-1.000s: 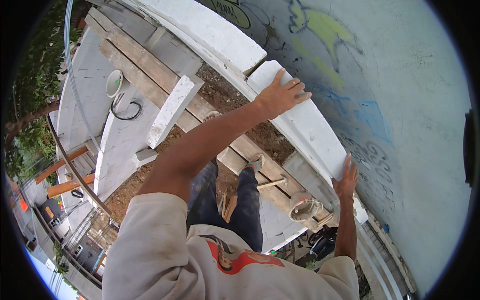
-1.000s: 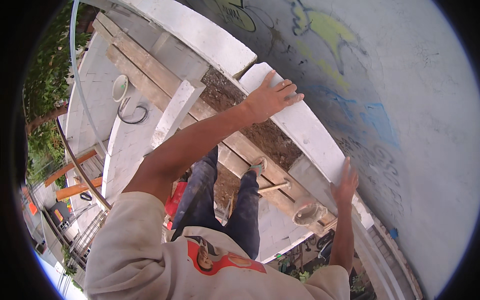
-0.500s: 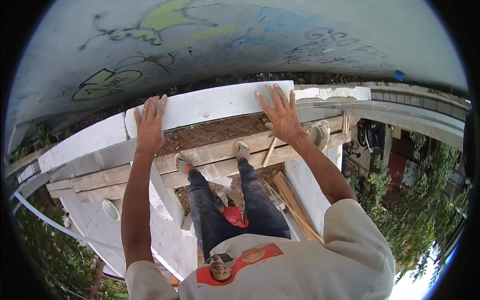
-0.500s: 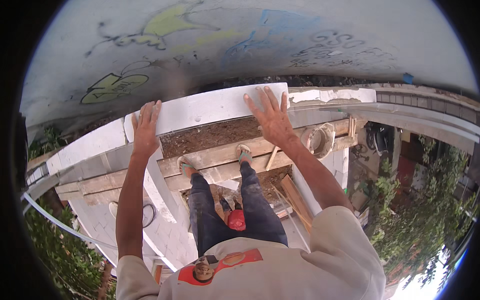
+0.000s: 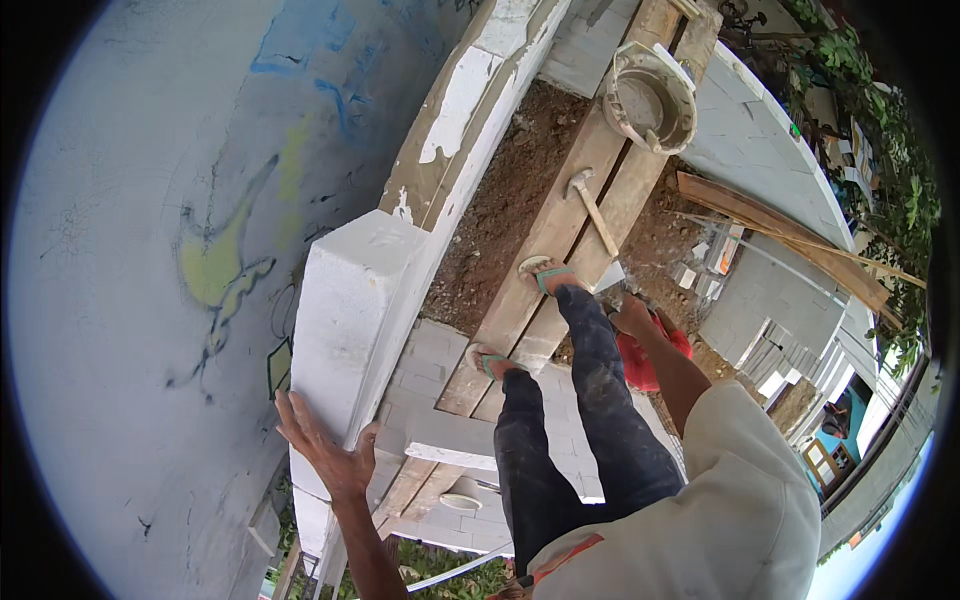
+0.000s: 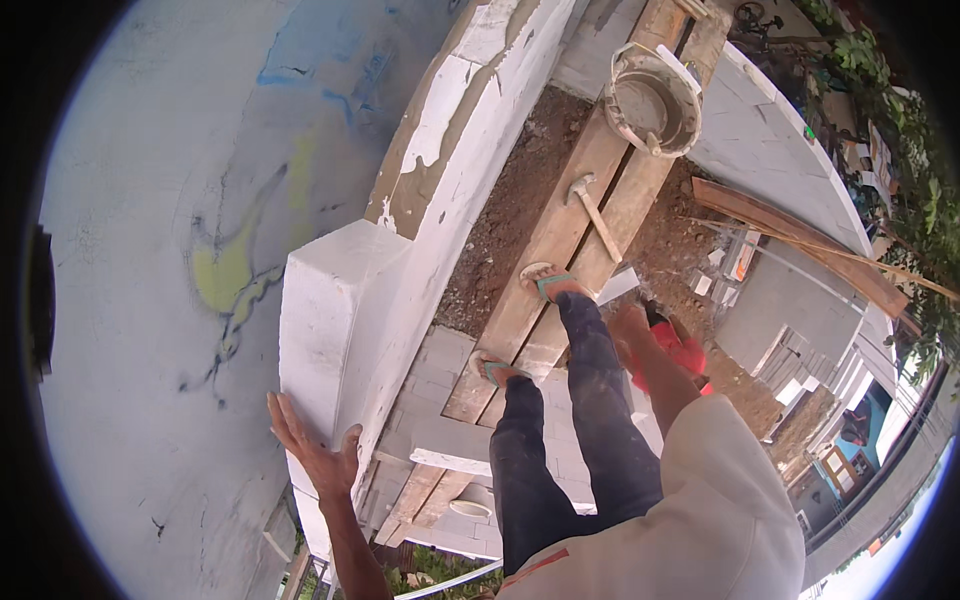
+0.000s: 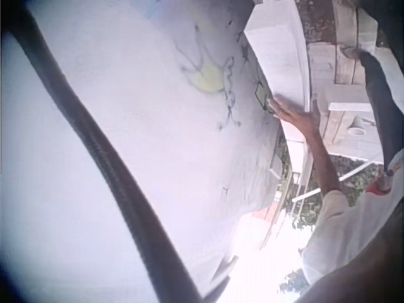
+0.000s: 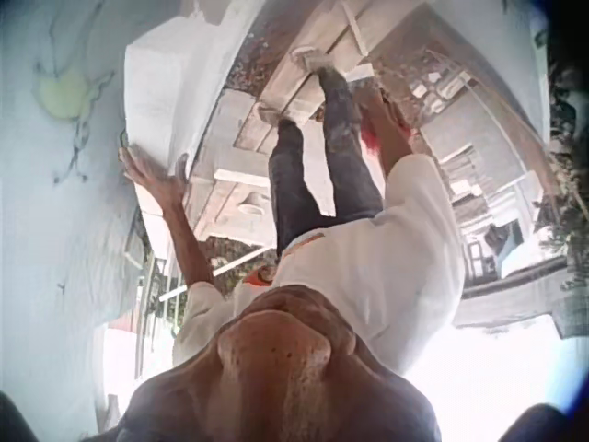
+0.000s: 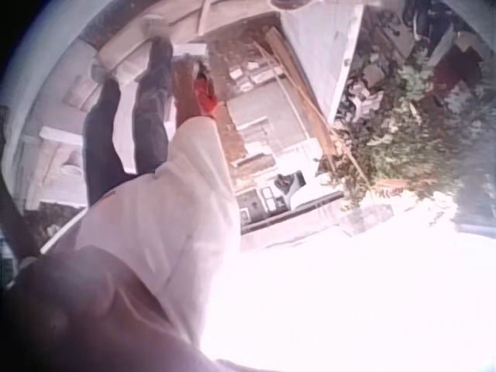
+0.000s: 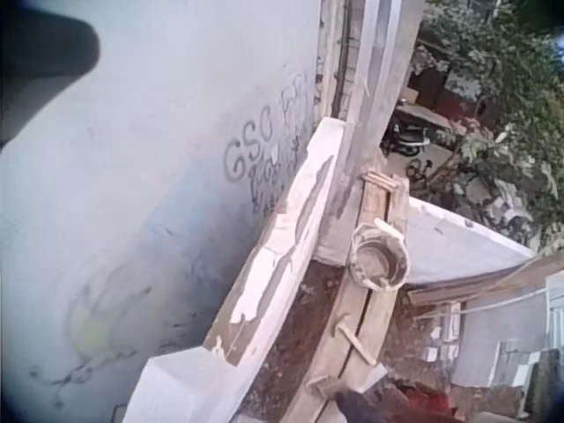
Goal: The person spreads mortar onto a wall using a trowel, places concrete blocks, and taps them with a hammer. They then measure the structure with a tape measure, apply mortar to block pieces, and install them into the wall using a metal straightedge and a hammer.
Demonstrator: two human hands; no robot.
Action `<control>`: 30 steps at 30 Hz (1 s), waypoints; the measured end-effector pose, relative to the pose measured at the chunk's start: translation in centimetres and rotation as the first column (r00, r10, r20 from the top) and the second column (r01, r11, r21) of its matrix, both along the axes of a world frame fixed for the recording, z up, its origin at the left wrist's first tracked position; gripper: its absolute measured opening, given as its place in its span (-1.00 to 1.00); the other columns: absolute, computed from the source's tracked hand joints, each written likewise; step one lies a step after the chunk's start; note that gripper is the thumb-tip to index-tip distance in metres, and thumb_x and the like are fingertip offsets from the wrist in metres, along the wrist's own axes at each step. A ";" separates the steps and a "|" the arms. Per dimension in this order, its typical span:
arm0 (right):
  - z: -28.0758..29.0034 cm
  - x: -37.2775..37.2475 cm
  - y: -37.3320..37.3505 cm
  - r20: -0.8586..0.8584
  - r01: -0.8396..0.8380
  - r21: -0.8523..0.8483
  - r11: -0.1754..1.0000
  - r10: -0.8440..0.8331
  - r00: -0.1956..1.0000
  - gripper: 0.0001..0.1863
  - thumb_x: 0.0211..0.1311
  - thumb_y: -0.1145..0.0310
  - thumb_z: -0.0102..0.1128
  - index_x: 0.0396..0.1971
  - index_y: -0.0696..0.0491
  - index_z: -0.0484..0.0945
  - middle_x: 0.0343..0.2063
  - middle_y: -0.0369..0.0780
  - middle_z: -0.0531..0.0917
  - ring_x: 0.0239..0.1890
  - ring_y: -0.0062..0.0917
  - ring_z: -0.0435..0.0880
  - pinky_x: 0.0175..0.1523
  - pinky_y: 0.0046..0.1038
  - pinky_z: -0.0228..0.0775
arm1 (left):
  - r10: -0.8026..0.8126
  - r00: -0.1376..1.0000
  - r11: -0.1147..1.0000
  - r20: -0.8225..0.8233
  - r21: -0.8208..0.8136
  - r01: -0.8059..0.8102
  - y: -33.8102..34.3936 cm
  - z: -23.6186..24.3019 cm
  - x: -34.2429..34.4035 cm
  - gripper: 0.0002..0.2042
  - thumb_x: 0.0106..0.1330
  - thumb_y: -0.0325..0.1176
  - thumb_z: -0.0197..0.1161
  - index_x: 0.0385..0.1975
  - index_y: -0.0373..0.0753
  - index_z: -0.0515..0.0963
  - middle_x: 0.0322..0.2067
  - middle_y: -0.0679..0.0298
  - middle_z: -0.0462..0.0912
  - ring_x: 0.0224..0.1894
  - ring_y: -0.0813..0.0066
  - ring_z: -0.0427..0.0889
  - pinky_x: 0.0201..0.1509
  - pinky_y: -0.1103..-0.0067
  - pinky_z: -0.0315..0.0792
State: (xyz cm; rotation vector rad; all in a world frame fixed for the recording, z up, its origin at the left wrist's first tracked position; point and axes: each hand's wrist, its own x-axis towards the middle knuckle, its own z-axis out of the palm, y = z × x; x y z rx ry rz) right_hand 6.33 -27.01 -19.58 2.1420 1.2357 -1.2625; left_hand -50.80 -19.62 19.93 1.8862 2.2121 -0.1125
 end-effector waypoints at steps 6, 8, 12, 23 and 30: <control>-14.4 -0.5 9.3 0.046 0.024 0.177 0.984 -0.032 0.998 -0.32 0.21 0.40 0.28 0.37 0.15 0.41 0.16 0.19 0.64 0.21 0.19 0.65 0.30 0.08 0.54 | -0.093 0.980 0.994 -0.177 0.036 0.101 3.1 -3.3 2.0 0.16 0.35 0.37 0.38 0.70 -0.23 -0.11 0.61 -0.24 -0.03 0.65 -0.29 -0.02 0.57 -0.19 0.11; -17.4 -1.4 11.5 0.102 0.059 0.222 0.973 -0.083 0.991 -0.27 0.24 0.42 0.26 0.45 0.10 0.33 0.31 0.17 0.51 0.33 0.19 0.55 0.36 0.06 0.49 | -0.136 0.960 0.988 -0.246 0.038 0.150 2.7 -4.0 1.0 0.14 0.35 0.33 0.39 0.69 -0.22 -0.10 0.59 -0.26 -0.02 0.64 -0.30 -0.01 0.56 -0.22 0.11; -23.2 -0.1 13.9 0.146 0.031 0.280 0.959 -0.074 0.986 -0.21 0.36 0.37 0.23 0.57 0.02 0.18 0.39 0.08 0.43 0.45 0.09 0.45 0.45 -0.01 0.43 | -0.182 0.937 0.975 -0.298 0.069 0.211 2.7 -4.6 1.0 0.08 0.35 0.14 0.49 0.66 -0.23 -0.07 0.55 -0.23 0.03 0.64 -0.24 -0.01 0.55 -0.22 0.07; -25.1 0.3 14.2 0.069 0.086 0.497 0.864 -0.138 0.988 -0.63 0.41 0.25 0.26 -0.01 0.19 0.40 -0.03 0.20 0.60 -0.07 0.24 0.68 0.01 0.10 0.59 | -0.151 0.966 0.981 -0.211 0.088 0.172 3.9 -4.4 2.6 0.13 0.27 0.16 0.58 0.65 -0.21 -0.03 0.49 -0.18 0.09 0.59 -0.17 0.06 0.58 -0.10 0.10; 2.6 -11.1 11.4 -0.543 0.771 -0.098 0.629 -0.683 0.489 -0.69 0.58 0.09 0.18 -0.23 0.05 0.46 -0.61 -0.34 0.47 -0.70 -0.58 0.50 -0.69 -0.43 0.40 | 0.039 0.942 0.995 0.334 0.073 -0.067 6.9 1.0 -2.7 -0.10 0.40 0.32 0.33 0.49 -0.33 0.34 0.21 -0.17 0.51 0.28 -0.06 0.52 0.39 0.06 0.38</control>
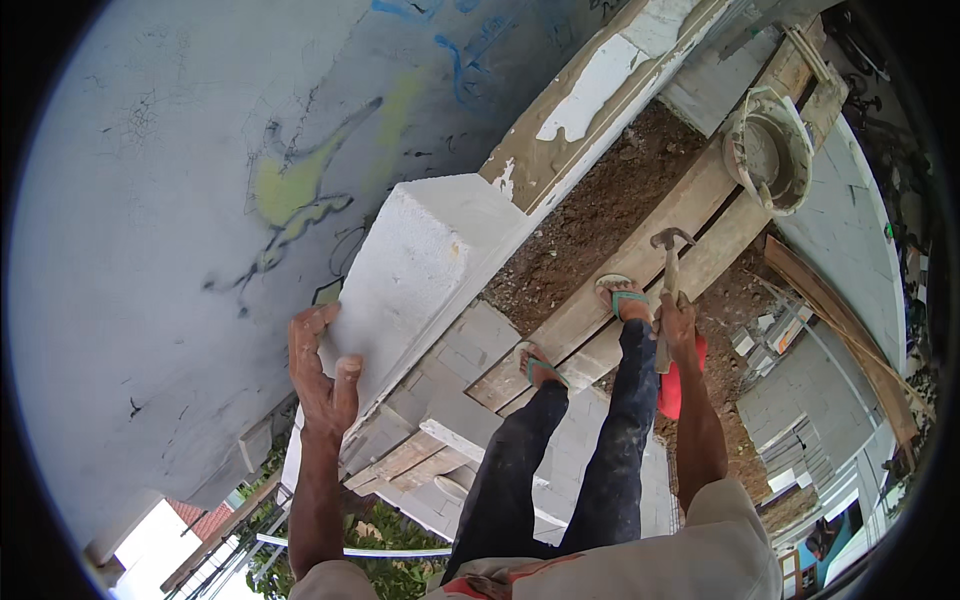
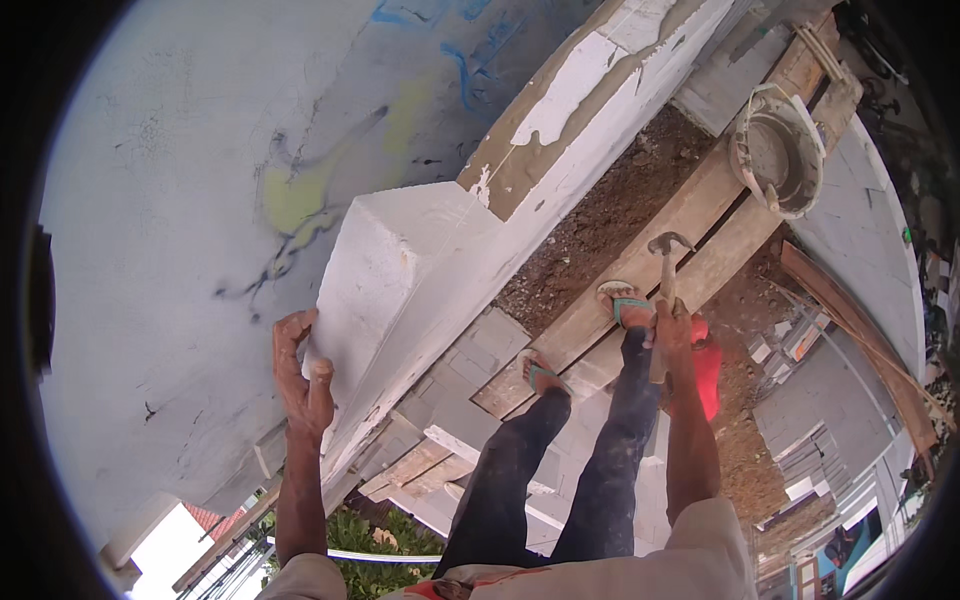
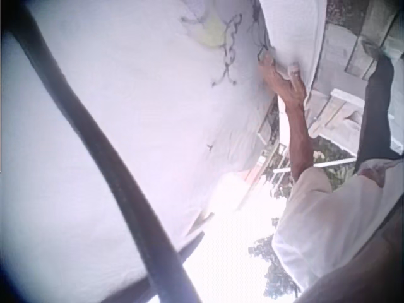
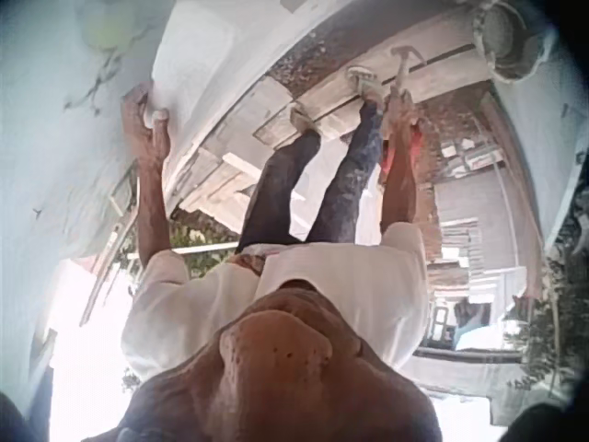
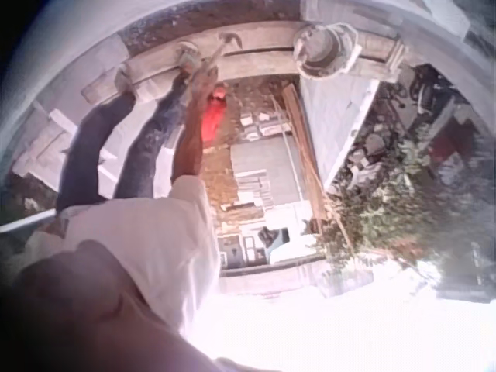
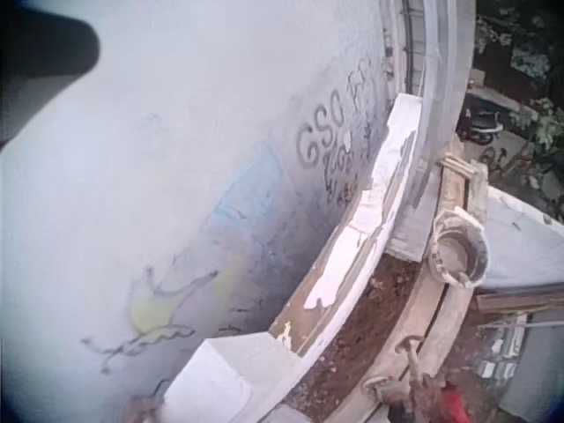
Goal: The person spreads mortar onto a wall using a trowel, places concrete blocks, and taps them with a hammer. They then measure the structure with a tape measure, apply mortar to block pieces, and install them into the wall using a metal straightedge and a hammer.
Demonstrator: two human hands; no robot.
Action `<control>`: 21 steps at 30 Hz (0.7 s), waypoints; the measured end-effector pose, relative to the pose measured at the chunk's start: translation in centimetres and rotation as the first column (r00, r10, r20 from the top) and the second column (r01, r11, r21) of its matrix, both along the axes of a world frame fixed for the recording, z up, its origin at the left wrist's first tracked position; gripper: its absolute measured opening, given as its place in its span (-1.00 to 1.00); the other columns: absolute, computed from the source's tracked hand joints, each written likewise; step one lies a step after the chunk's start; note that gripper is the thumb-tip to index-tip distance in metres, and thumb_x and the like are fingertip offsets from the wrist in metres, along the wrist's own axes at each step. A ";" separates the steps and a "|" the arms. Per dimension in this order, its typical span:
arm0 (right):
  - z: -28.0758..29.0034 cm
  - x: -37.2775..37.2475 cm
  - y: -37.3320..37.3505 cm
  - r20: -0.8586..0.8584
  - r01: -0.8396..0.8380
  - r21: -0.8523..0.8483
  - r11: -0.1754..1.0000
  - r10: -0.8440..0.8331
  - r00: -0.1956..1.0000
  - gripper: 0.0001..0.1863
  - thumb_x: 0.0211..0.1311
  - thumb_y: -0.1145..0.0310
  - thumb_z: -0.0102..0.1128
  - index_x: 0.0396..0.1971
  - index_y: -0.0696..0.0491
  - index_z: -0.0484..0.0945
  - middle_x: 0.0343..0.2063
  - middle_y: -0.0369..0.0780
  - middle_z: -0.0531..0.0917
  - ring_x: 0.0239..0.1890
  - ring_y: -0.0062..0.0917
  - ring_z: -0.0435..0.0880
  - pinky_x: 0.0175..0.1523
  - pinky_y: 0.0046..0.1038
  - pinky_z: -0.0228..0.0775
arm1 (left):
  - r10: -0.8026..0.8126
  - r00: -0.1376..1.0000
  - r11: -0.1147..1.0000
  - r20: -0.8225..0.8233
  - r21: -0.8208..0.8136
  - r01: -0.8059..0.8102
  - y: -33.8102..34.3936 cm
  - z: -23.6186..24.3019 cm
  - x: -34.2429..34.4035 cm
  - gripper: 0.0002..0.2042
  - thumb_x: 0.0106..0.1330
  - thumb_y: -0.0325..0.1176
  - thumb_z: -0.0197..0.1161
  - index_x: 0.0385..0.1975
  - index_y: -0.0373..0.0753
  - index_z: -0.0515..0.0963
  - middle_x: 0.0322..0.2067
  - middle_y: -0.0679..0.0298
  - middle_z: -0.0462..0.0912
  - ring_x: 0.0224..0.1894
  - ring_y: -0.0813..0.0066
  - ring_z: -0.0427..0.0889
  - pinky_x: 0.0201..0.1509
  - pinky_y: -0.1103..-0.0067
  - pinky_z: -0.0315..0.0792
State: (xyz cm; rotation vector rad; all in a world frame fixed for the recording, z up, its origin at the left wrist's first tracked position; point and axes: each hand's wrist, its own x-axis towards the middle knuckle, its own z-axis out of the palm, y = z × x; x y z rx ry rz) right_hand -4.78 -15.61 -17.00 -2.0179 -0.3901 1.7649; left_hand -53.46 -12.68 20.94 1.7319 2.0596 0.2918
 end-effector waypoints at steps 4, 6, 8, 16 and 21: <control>17.1 -7.4 -1.6 -0.123 0.062 0.006 0.998 -0.061 0.991 -0.72 0.61 0.20 0.13 0.08 0.07 0.48 -0.53 -0.25 0.57 -0.72 -0.55 0.52 -0.69 -0.41 0.43 | 0.068 0.982 0.980 0.179 0.173 -0.099 1.2 -2.9 -0.1 -0.28 0.47 0.11 0.33 0.35 -0.43 0.46 0.12 -0.13 0.60 0.12 -0.06 0.64 0.25 0.13 0.48; 23.9 -11.3 -1.1 -0.300 0.177 -0.066 0.982 -0.189 0.935 -0.77 0.67 0.18 0.01 0.00 0.03 0.44 -0.56 -0.25 0.53 -0.72 -0.49 0.50 -0.67 -0.32 0.44 | -0.109 0.991 0.963 -0.076 0.237 0.124 0.3 -4.6 -0.9 -0.33 0.45 0.04 0.35 0.34 -0.41 0.46 0.07 -0.12 0.64 0.07 -0.15 0.65 0.19 0.12 0.50; 26.2 -14.0 -1.7 -0.341 0.317 -0.187 0.930 -0.364 0.867 -0.76 0.68 0.14 -0.04 -0.10 0.02 0.42 -0.57 -0.26 0.51 -0.70 -0.47 0.50 -0.64 -0.30 0.46 | -0.104 0.992 0.961 -0.069 0.251 0.118 0.0 -5.4 -0.5 -0.34 0.44 0.01 0.37 0.33 -0.40 0.47 0.06 -0.11 0.65 0.07 -0.17 0.65 0.16 0.12 0.51; 34.2 -26.5 2.1 -0.367 0.550 -0.416 0.724 -0.687 0.627 -0.76 0.74 0.18 -0.22 -0.08 0.03 0.32 -0.46 -0.30 0.45 -0.56 -0.60 0.44 -0.50 -0.47 0.41 | -0.046 0.986 0.948 -0.162 0.304 0.094 -0.6 -4.9 -0.6 -0.37 0.40 0.02 0.44 0.26 -0.34 0.51 0.02 -0.03 0.68 0.01 -0.13 0.69 0.06 0.16 0.57; 33.3 -28.3 3.5 -0.523 0.548 -0.462 0.698 -0.713 0.467 -0.75 0.75 0.18 -0.24 -0.09 0.04 0.31 -0.46 -0.29 0.43 -0.55 -0.60 0.44 -0.52 -0.47 0.42 | -0.023 0.986 0.956 -0.164 0.286 0.069 0.2 -4.9 0.4 -0.35 0.38 0.06 0.45 0.26 -0.32 0.52 0.03 -0.01 0.69 0.02 -0.13 0.69 0.07 0.15 0.57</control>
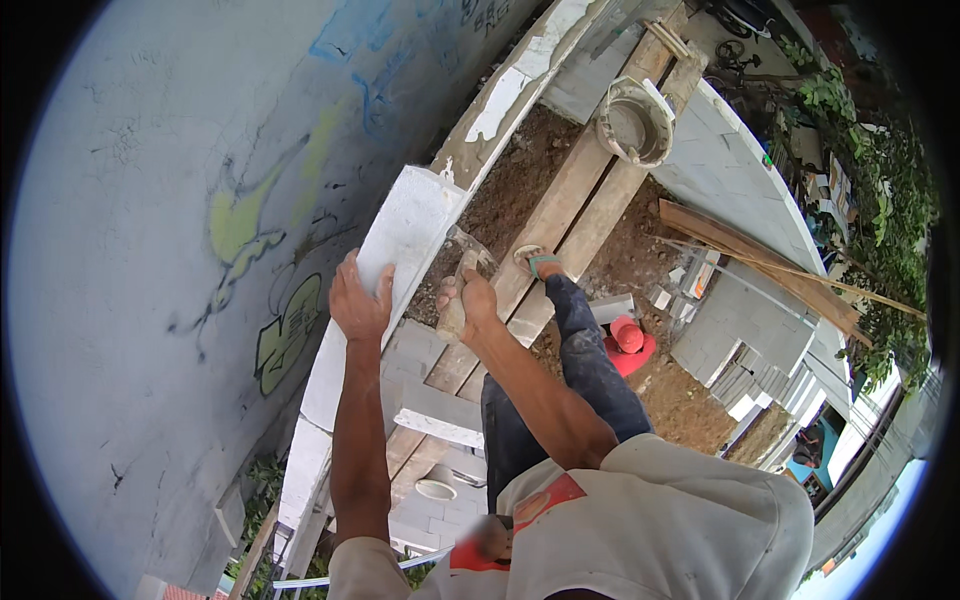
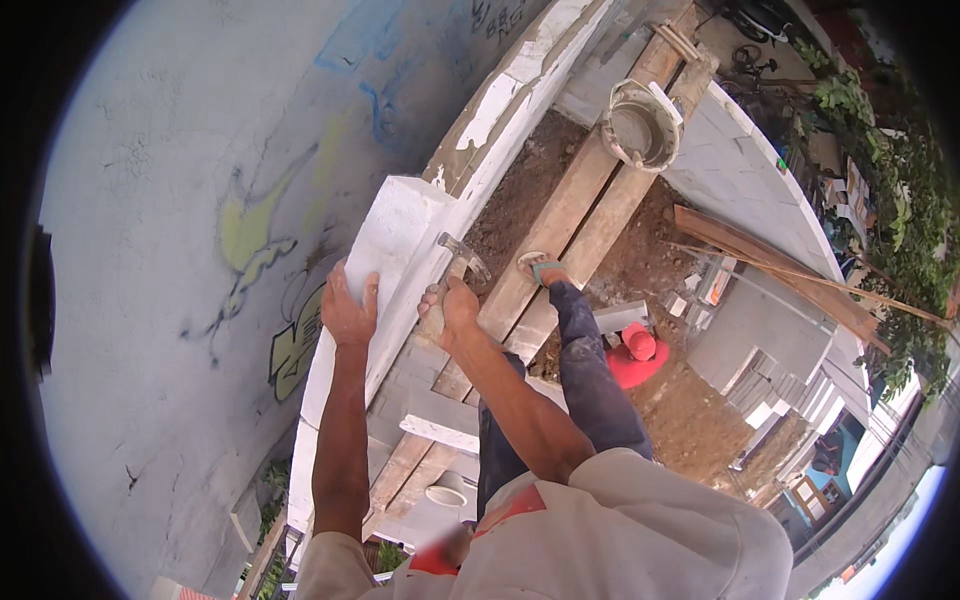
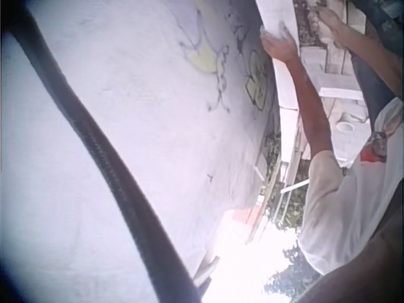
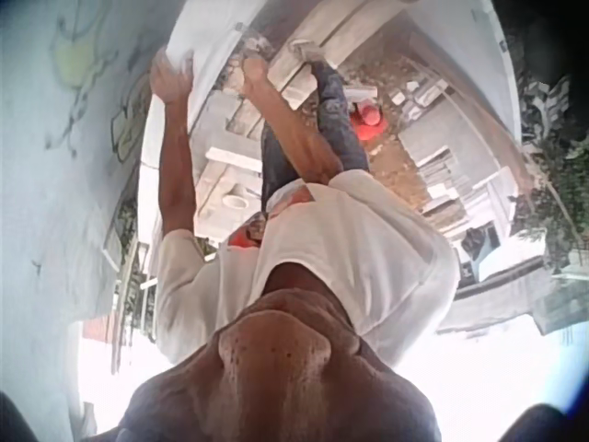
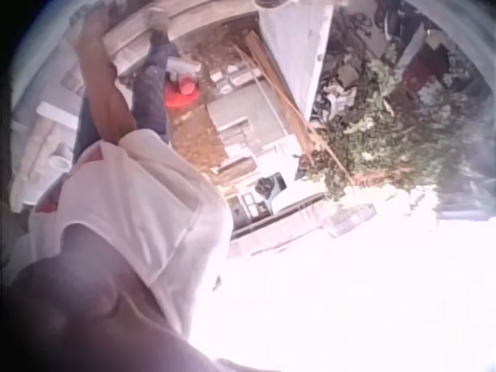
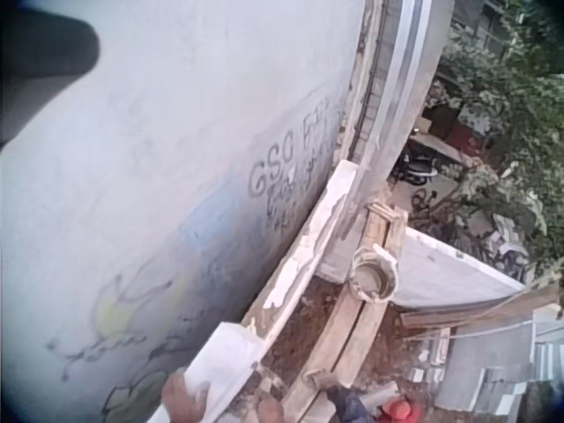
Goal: The person spreads mortar onto a wall using a trowel, places concrete blocks, and taps them with a hammer. They then measure the structure with a tape measure, apply mortar to block pieces, and install them into the wall using a metal straightedge and a hammer.
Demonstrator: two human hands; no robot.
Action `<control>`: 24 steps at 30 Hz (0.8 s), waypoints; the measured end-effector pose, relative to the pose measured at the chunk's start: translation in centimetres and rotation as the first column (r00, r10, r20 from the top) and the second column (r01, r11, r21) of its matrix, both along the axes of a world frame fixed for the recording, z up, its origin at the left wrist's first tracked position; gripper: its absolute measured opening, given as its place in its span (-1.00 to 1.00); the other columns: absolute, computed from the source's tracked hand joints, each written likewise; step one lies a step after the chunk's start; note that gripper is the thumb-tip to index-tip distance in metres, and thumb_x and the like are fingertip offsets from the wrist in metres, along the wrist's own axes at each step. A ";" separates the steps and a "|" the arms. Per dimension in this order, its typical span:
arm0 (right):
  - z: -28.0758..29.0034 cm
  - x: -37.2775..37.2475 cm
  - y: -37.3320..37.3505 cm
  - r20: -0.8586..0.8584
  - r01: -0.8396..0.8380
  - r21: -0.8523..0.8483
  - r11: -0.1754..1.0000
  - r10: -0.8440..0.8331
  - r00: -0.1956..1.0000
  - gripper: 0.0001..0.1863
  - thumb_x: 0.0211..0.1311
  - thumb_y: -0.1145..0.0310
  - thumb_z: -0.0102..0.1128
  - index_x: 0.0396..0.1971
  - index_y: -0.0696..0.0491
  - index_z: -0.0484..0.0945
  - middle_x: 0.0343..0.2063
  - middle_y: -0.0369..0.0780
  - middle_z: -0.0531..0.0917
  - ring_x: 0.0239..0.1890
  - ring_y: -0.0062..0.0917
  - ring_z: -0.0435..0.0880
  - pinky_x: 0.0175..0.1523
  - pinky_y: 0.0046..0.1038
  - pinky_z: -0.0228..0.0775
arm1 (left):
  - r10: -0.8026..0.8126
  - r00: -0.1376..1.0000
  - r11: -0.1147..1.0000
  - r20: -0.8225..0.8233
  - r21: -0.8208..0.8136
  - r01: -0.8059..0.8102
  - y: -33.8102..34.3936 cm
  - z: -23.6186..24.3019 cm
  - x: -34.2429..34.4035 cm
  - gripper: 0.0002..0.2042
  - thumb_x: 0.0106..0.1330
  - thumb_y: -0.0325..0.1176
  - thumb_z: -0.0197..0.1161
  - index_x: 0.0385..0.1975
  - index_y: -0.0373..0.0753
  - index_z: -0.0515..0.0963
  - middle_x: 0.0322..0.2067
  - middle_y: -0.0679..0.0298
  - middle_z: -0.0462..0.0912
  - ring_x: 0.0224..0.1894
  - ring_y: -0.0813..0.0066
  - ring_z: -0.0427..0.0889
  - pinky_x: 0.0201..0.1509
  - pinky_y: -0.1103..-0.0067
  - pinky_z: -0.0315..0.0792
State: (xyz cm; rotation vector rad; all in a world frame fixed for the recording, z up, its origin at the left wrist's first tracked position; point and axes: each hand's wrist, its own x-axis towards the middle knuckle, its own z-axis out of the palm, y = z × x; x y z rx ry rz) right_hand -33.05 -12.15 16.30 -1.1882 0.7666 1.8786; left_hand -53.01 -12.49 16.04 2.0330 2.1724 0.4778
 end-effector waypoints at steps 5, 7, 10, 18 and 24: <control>-0.8 0.8 0.1 0.012 -0.053 -0.008 0.999 0.053 0.998 -0.78 0.73 0.21 -0.21 -0.08 0.04 0.32 -0.48 -0.26 0.48 -0.63 -0.57 0.40 -0.58 -0.43 0.40 | 0.017 1.000 1.000 0.005 0.010 -0.017 -0.2 0.1 -0.4 -0.35 0.38 0.07 0.44 0.26 -0.32 0.53 0.02 -0.01 0.69 0.02 -0.11 0.69 0.08 0.14 0.56; -1.1 2.7 -0.1 0.079 -0.191 0.011 0.982 0.190 0.979 -0.80 0.72 0.22 -0.18 -0.08 0.04 0.32 -0.48 -0.25 0.49 -0.66 -0.55 0.41 -0.60 -0.41 0.39 | 0.032 0.999 0.999 0.010 0.038 -0.032 -0.4 0.3 -0.7 -0.35 0.38 0.07 0.44 0.26 -0.32 0.53 0.01 0.00 0.69 0.01 -0.11 0.69 0.09 0.15 0.55; 0.3 6.5 1.4 0.320 -0.505 0.061 0.861 0.462 0.827 -0.82 0.69 0.25 -0.11 0.01 0.05 0.35 -0.49 -0.25 0.52 -0.71 -0.52 0.43 -0.64 -0.36 0.39 | 0.055 0.998 0.998 0.026 0.008 -0.055 -0.8 0.7 -0.9 -0.35 0.37 0.08 0.44 0.25 -0.31 0.54 0.00 0.01 0.69 -0.01 -0.09 0.69 0.08 0.15 0.54; 1.1 13.2 12.0 0.749 -0.704 0.251 0.664 0.328 0.576 -0.45 0.68 0.27 -0.02 0.57 -0.10 0.18 -0.48 -0.26 0.51 -0.71 -0.54 0.48 -0.66 -0.38 0.44 | 0.099 0.994 0.994 0.053 -0.046 -0.096 -0.1 1.5 -0.5 -0.34 0.32 0.15 0.46 0.21 -0.25 0.56 -0.04 0.06 0.71 -0.02 0.00 0.69 0.07 0.20 0.52; 2.6 14.6 14.5 0.654 -0.962 0.247 0.117 0.712 0.255 -0.29 0.65 0.25 0.07 0.70 -0.17 0.11 -0.49 -0.28 0.54 -0.71 -0.56 0.47 -0.65 -0.37 0.40 | 0.102 0.993 0.994 0.064 -0.043 -0.099 -0.8 1.7 -0.9 -0.35 0.30 0.15 0.48 0.18 -0.25 0.58 -0.05 0.06 0.72 -0.02 0.00 0.70 0.08 0.20 0.52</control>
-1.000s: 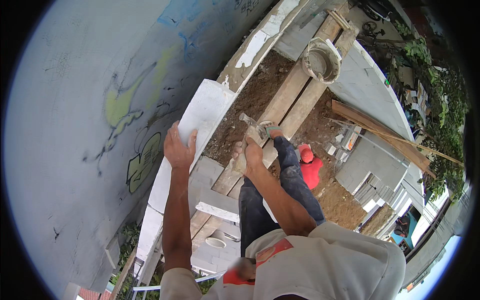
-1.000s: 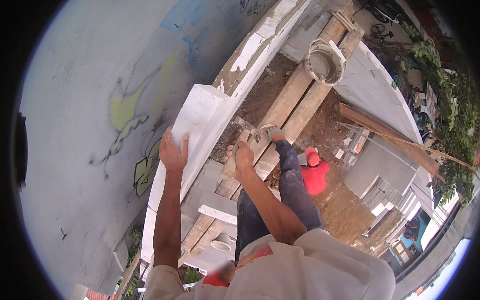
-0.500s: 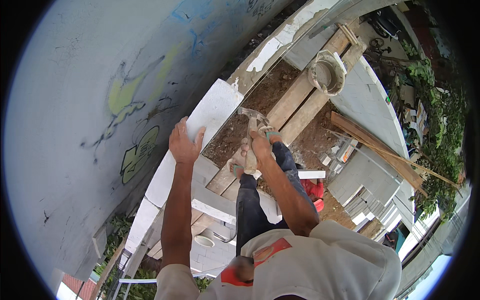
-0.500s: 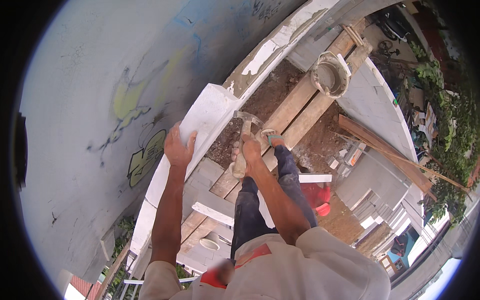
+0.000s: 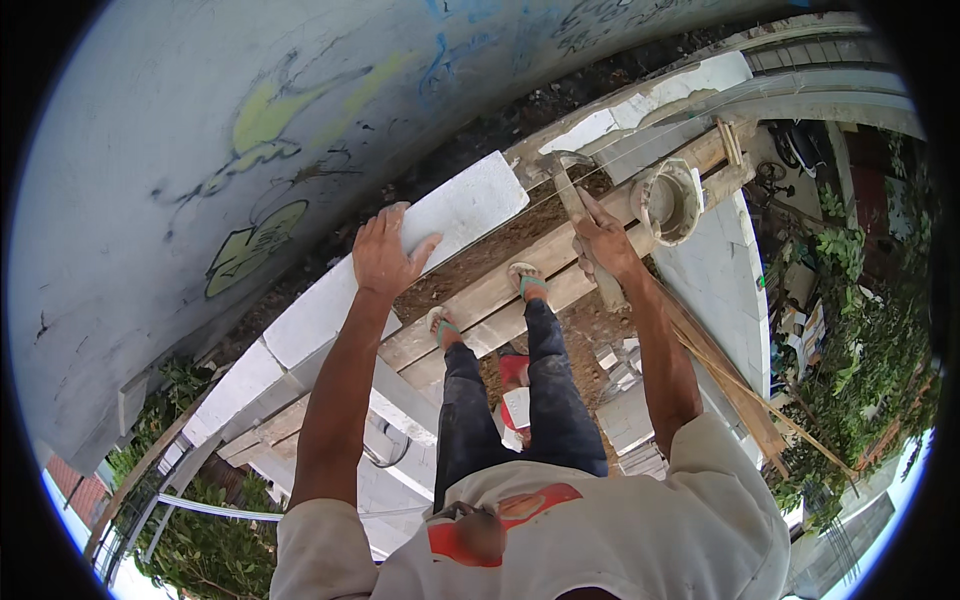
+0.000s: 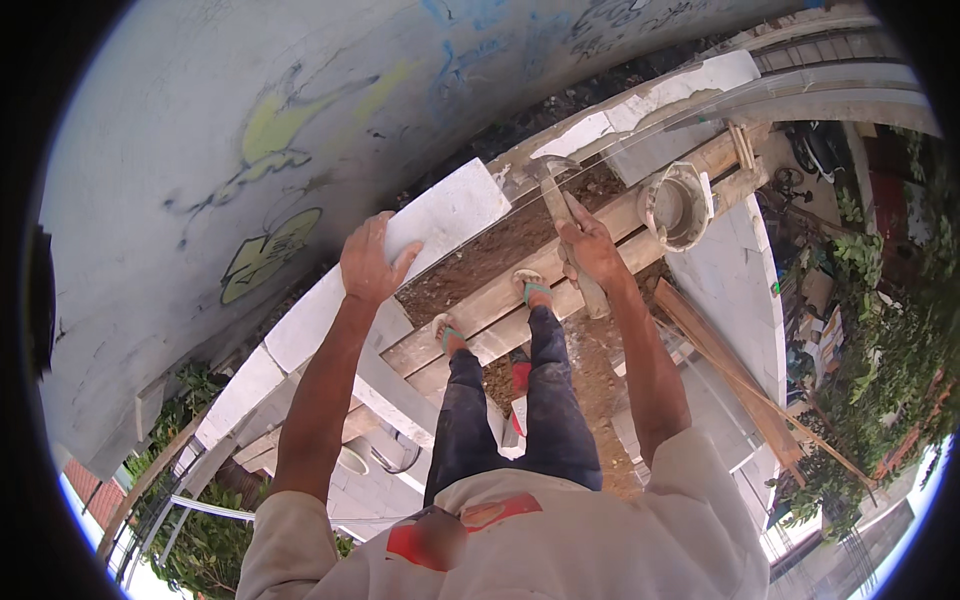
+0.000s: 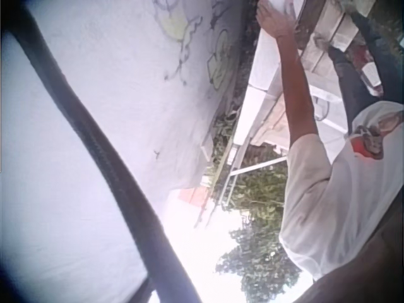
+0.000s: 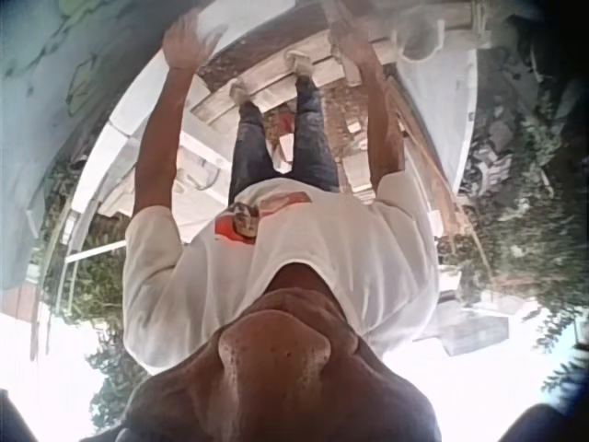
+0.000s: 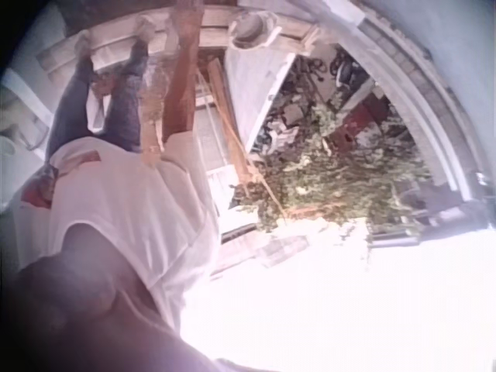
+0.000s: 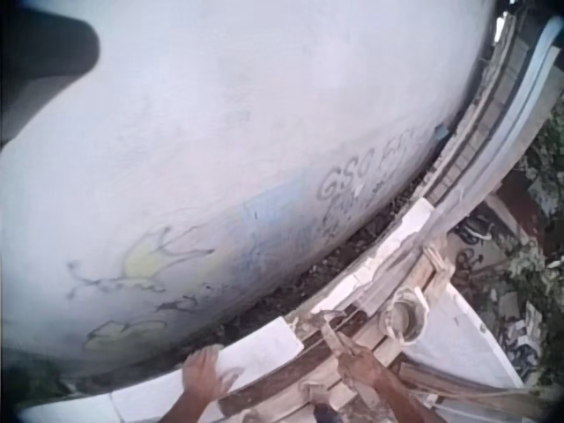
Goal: The person spreads mortar onto a wall using a trowel, places concrete blocks, and taps them with a hammer. They then measure the structure with a tape measure, apply mortar to block pieces, and install them into the wall using a metal straightedge and a hammer.
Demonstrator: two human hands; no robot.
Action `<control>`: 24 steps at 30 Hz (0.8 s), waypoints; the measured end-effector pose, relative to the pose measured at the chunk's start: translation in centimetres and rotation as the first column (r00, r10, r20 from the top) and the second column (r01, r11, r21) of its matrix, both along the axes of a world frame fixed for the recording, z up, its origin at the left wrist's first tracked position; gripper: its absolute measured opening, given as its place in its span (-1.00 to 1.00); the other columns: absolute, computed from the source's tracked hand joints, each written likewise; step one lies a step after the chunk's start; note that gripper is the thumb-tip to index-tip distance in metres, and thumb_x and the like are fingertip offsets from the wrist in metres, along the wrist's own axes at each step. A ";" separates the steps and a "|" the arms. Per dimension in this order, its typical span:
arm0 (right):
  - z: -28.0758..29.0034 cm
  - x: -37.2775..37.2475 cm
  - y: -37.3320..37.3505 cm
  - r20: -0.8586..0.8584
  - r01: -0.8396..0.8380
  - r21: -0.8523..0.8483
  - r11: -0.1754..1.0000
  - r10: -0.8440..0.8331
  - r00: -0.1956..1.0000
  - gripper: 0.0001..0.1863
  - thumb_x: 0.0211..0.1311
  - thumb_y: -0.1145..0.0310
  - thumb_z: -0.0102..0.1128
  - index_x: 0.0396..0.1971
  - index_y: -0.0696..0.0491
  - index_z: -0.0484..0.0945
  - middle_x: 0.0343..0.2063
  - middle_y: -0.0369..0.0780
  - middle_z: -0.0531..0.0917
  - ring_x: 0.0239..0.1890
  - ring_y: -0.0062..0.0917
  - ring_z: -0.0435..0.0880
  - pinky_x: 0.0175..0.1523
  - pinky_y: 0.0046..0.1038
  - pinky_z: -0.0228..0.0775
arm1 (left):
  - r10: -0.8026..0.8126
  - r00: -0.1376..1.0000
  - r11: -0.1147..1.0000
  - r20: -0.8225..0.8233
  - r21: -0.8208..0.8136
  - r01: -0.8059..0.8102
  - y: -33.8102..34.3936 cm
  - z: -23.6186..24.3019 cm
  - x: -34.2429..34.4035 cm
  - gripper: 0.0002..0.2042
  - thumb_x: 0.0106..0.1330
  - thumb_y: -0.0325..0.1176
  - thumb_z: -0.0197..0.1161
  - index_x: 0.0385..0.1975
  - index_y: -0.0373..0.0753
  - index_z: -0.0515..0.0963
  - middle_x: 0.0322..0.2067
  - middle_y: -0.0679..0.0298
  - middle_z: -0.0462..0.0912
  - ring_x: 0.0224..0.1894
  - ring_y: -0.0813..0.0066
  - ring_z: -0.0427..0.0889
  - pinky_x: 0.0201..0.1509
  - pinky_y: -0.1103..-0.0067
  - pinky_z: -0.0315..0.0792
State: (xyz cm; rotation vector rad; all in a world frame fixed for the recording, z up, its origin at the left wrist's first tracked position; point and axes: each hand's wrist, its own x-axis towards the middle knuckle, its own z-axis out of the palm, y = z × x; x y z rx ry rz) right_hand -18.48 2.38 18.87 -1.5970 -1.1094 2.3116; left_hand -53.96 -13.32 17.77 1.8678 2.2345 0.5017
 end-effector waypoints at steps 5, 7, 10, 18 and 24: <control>0.7 -2.3 0.5 0.053 0.359 0.166 0.919 -0.371 0.927 -0.28 0.63 0.34 0.05 0.69 -0.10 0.09 -0.54 -0.32 0.44 -0.72 -0.56 0.43 -0.66 -0.39 0.38 | 0.003 1.000 1.000 -0.001 -0.013 -0.003 0.5 0.3 0.5 -0.35 0.29 0.15 0.49 0.17 -0.25 0.59 -0.04 0.07 0.72 -0.02 0.02 0.71 0.09 0.18 0.53; -0.5 -2.3 -0.2 0.057 0.253 0.207 0.945 -0.270 0.961 -0.28 0.61 0.34 0.07 0.68 -0.13 0.11 -0.58 -0.31 0.44 -0.73 -0.55 0.44 -0.68 -0.38 0.36 | 0.000 1.000 1.000 0.009 -0.007 0.000 1.0 0.3 1.0 -0.34 0.28 0.15 0.50 0.16 -0.27 0.59 -0.02 0.08 0.73 -0.02 0.02 0.71 0.09 0.19 0.54; 1.3 -0.2 1.1 0.008 0.024 -0.040 0.999 -0.024 1.000 -0.26 0.60 0.33 0.09 0.69 -0.16 0.10 -0.57 -0.31 0.47 -0.72 -0.54 0.46 -0.67 -0.38 0.36 | 0.018 1.000 0.999 -0.020 -0.046 -0.019 0.3 0.5 0.7 -0.34 0.28 0.15 0.50 0.16 -0.28 0.59 -0.03 0.08 0.73 -0.03 0.02 0.72 0.08 0.20 0.55; 1.5 -2.1 2.0 0.036 -0.069 -0.090 0.994 0.072 0.997 -0.44 0.62 0.25 0.10 0.52 -0.21 0.27 -0.54 -0.30 0.51 -0.74 -0.52 0.44 -0.65 -0.34 0.36 | 0.068 0.998 0.995 0.013 -0.077 -0.066 -0.9 0.5 -0.1 -0.35 0.32 0.13 0.46 0.21 -0.24 0.54 0.03 0.08 0.70 0.07 -0.01 0.68 0.15 0.20 0.52; 0.4 -0.5 2.7 0.085 -0.011 -0.142 0.990 0.023 0.996 -0.31 0.61 0.28 0.06 0.65 -0.34 0.13 -0.60 -0.27 0.48 -0.78 -0.51 0.42 -0.72 -0.35 0.33 | 0.069 0.998 0.996 0.013 -0.061 -0.068 0.8 0.6 0.4 -0.31 0.37 0.26 0.37 0.24 -0.23 0.59 0.12 0.15 0.69 0.11 0.11 0.69 0.25 0.26 0.50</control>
